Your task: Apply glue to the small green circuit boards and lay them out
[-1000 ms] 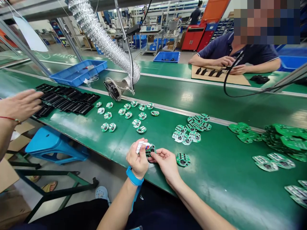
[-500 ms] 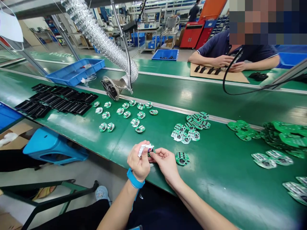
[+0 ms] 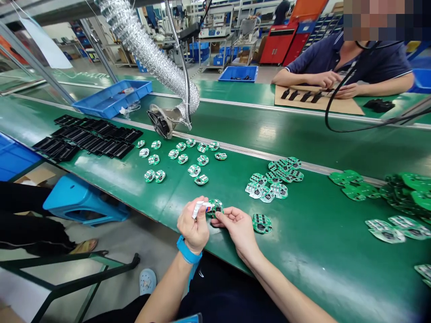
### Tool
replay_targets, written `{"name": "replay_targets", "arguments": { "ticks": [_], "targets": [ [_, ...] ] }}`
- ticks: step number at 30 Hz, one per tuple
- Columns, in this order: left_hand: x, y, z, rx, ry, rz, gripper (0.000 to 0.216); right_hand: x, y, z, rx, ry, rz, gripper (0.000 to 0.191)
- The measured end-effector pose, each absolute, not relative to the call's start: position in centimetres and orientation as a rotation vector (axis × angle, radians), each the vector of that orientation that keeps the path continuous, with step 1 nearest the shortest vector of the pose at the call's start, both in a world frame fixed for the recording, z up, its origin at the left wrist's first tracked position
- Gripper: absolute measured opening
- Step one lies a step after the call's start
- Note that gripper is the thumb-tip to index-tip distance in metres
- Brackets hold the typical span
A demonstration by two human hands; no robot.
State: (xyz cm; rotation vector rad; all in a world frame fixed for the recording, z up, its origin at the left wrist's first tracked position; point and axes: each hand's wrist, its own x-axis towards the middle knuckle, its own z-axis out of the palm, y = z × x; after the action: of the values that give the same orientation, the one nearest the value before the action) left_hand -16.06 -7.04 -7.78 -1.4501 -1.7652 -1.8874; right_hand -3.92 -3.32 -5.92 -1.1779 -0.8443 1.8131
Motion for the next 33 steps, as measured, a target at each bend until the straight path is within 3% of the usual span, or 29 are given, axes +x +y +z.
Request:
{"name": "replay_targets", "arguments": {
  "ticks": [33],
  "targets": [
    [-15.5,-7.6,-7.1,-1.480,-1.720,-1.824,0.018,-3.7,-3.3,-5.8,-1.153,-0.770,1.814,0.054]
  ]
}}
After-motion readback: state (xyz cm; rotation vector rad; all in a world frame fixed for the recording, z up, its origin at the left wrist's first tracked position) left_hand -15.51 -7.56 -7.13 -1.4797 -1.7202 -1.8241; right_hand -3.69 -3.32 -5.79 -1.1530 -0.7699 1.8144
